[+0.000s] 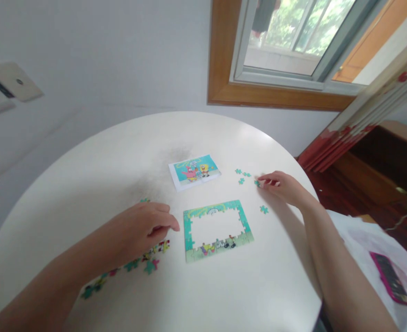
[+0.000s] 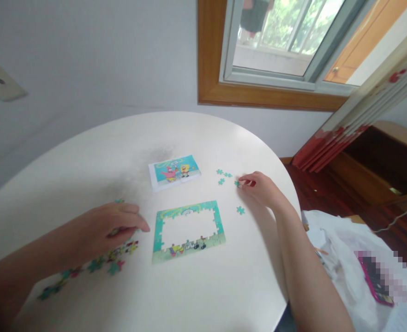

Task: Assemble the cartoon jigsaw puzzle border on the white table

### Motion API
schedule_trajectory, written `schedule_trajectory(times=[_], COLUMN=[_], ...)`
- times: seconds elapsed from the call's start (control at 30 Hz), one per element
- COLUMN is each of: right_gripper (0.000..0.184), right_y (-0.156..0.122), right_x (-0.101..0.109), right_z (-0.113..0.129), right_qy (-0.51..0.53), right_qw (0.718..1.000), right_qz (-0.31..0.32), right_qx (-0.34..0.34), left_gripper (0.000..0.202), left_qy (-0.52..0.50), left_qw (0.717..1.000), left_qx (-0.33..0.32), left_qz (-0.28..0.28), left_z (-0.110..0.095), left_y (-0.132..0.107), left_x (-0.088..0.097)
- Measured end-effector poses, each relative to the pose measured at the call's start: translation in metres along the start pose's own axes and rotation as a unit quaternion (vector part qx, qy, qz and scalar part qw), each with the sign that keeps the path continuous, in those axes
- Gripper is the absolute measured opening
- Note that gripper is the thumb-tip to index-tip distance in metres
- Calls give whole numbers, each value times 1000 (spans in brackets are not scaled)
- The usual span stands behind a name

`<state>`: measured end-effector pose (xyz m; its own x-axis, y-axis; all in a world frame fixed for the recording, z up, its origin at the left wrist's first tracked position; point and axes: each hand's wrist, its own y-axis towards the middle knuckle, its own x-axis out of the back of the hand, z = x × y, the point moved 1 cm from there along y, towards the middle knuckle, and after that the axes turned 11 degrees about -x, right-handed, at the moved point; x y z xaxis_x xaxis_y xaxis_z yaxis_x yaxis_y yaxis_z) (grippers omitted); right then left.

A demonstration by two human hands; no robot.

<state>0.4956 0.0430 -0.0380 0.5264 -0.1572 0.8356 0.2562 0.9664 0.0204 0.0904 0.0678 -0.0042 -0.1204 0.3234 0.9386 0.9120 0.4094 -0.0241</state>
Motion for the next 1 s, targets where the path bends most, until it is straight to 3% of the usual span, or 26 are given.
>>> schedule_trajectory(times=[0.27,1.0], right_gripper=[26,21], right_y=[3,2], right_x=[-3,-4], right_z=[2,1], right_qy=[-16,-15], right_qw=[1000,1000], right_qz=[-8,8], right_qx=[1,-1], left_gripper=[34,33], left_qy=[-23,-26], left_qw=[999,999], left_qx=[4,7], left_qz=[37,36], left_z=[-1,-3], left_y=[3,1], left_x=[3,1])
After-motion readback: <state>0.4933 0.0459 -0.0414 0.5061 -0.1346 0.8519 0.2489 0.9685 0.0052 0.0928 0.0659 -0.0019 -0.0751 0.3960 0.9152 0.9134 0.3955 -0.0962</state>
